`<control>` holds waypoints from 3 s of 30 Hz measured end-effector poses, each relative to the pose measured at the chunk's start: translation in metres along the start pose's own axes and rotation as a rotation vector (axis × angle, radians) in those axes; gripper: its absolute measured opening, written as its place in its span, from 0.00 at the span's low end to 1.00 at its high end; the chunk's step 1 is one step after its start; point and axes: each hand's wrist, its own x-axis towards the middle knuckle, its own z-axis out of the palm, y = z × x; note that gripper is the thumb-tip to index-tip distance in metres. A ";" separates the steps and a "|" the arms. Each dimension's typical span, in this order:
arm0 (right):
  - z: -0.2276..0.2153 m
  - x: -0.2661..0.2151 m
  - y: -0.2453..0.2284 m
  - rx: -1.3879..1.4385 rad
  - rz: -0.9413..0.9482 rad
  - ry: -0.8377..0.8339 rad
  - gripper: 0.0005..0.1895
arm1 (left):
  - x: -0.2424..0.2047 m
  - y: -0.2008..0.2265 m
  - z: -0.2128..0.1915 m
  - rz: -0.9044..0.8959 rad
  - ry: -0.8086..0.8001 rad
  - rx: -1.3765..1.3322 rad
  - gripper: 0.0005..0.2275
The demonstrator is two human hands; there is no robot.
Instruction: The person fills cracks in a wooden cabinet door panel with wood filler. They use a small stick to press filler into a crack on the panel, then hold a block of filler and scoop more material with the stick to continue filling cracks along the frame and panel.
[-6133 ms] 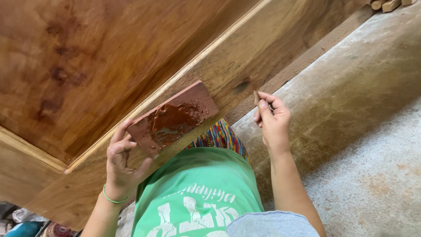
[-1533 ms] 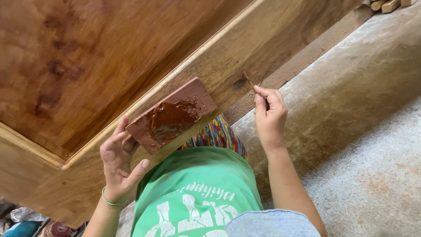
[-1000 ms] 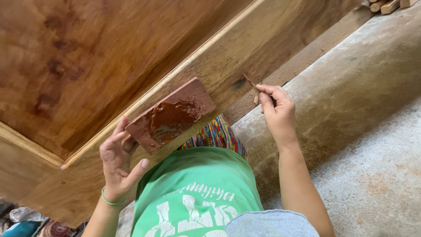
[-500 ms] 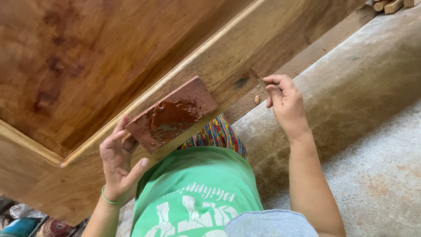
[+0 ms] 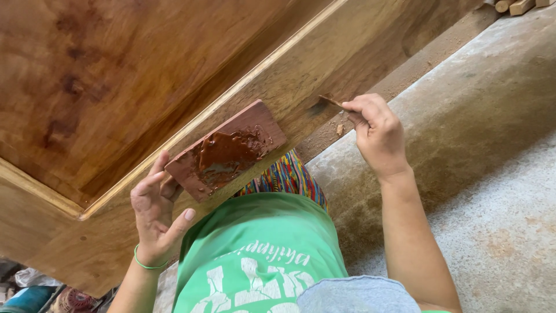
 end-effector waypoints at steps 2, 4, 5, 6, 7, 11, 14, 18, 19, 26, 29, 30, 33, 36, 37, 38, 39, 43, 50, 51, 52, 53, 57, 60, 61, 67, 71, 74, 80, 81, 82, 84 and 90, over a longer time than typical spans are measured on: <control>-0.002 0.000 -0.002 -0.034 -0.020 -0.007 0.16 | 0.000 0.000 0.000 0.001 0.002 -0.007 0.30; -0.003 -0.001 -0.004 0.026 -0.016 -0.039 0.13 | 0.000 0.000 0.000 0.005 -0.002 -0.015 0.30; -0.003 -0.002 0.001 0.026 -0.016 -0.039 0.13 | 0.000 0.000 0.000 0.005 -0.002 -0.015 0.30; -0.003 -0.004 0.005 0.130 0.081 -0.044 0.11 | 0.000 0.000 -0.001 0.004 -0.005 -0.015 0.29; -0.002 -0.006 0.010 0.235 0.177 -0.051 0.09 | 0.000 0.000 -0.001 0.003 -0.005 -0.014 0.29; 0.002 -0.008 0.007 0.179 0.229 0.011 0.08 | -0.001 0.000 0.000 0.010 -0.010 -0.013 0.30; 0.010 -0.014 0.003 0.186 0.302 0.047 0.08 | -0.001 0.002 0.000 -0.006 -0.005 -0.013 0.29; 0.011 -0.017 -0.001 0.180 0.203 0.081 0.08 | 0.000 0.000 0.000 0.008 -0.009 -0.030 0.29; 0.011 -0.017 -0.002 0.201 0.275 0.079 0.08 | -0.001 0.000 0.000 0.010 -0.009 -0.032 0.29; 0.017 -0.018 -0.002 0.009 0.072 0.139 0.08 | -0.001 0.001 0.000 -0.001 -0.007 -0.053 0.30; 0.015 -0.017 -0.004 0.046 0.144 0.117 0.08 | -0.002 0.000 0.000 0.001 -0.004 -0.038 0.30; 0.015 -0.017 -0.004 0.023 0.160 0.130 0.08 | -0.002 0.000 0.000 0.000 -0.001 -0.028 0.30; 0.017 -0.016 -0.008 -0.005 0.148 0.133 0.08 | -0.001 0.000 0.000 0.008 -0.004 -0.029 0.30; 0.016 -0.017 -0.008 0.012 0.127 0.124 0.08 | -0.001 -0.001 0.000 0.017 -0.009 -0.041 0.30; 0.016 -0.017 -0.007 0.035 0.133 0.126 0.08 | -0.001 -0.001 0.000 0.018 -0.007 -0.042 0.30; 0.018 -0.017 -0.006 0.036 0.132 0.124 0.08 | -0.002 -0.002 -0.001 0.017 -0.006 -0.041 0.30; 0.019 -0.018 -0.005 0.070 0.259 0.130 0.08 | -0.002 -0.002 -0.001 0.009 -0.007 -0.036 0.30; 0.022 -0.027 -0.014 -0.077 0.170 0.191 0.07 | -0.003 -0.002 0.000 0.010 -0.003 -0.044 0.30; 0.029 -0.035 -0.016 -0.049 0.199 0.215 0.07 | -0.003 0.002 0.001 -0.014 0.004 -0.036 0.29; 0.029 -0.035 -0.020 0.024 0.261 0.193 0.07 | -0.003 0.002 0.001 -0.021 0.006 -0.038 0.29; 0.029 -0.035 -0.025 0.098 0.322 0.170 0.07 | -0.003 0.002 0.001 -0.029 0.009 -0.040 0.29; 0.029 -0.036 -0.025 0.097 0.322 0.172 0.07 | -0.002 0.001 0.001 -0.028 0.007 -0.041 0.29; 0.031 -0.036 -0.031 0.083 0.294 0.187 0.07 | -0.002 0.000 -0.001 -0.010 -0.002 -0.038 0.29; 0.032 -0.036 -0.031 0.063 0.270 0.213 0.08 | -0.001 0.001 -0.001 -0.015 -0.005 -0.035 0.30; 0.033 -0.036 -0.030 0.020 0.186 0.232 0.09 | -0.001 0.000 -0.002 -0.010 -0.010 -0.037 0.30; 0.035 -0.039 -0.028 0.007 0.240 0.213 0.08 | -0.002 -0.002 -0.003 -0.007 -0.005 -0.026 0.30; 0.041 -0.039 -0.028 -0.010 0.233 0.222 0.08 | -0.002 -0.001 -0.003 -0.014 -0.005 -0.035 0.30; 0.041 -0.038 -0.031 -0.001 0.225 0.215 0.07 | -0.002 -0.001 -0.003 -0.004 -0.012 -0.037 0.29; 0.041 -0.038 -0.023 0.372 0.542 0.196 0.07 | -0.002 -0.001 -0.003 -0.002 -0.008 -0.038 0.29; 0.042 -0.041 -0.015 0.425 0.562 0.209 0.08 | -0.001 0.000 -0.002 0.000 -0.010 -0.040 0.29; 0.043 -0.045 -0.008 0.478 0.581 0.222 0.08 | -0.001 0.000 -0.002 0.001 -0.012 -0.041 0.29; 0.040 -0.041 -0.015 0.409 0.549 0.212 0.07 | -0.001 -0.001 -0.002 0.005 -0.012 -0.039 0.29; 0.042 -0.038 -0.023 0.171 0.359 0.202 0.07 | -0.001 0.001 -0.001 0.001 -0.010 -0.074 0.29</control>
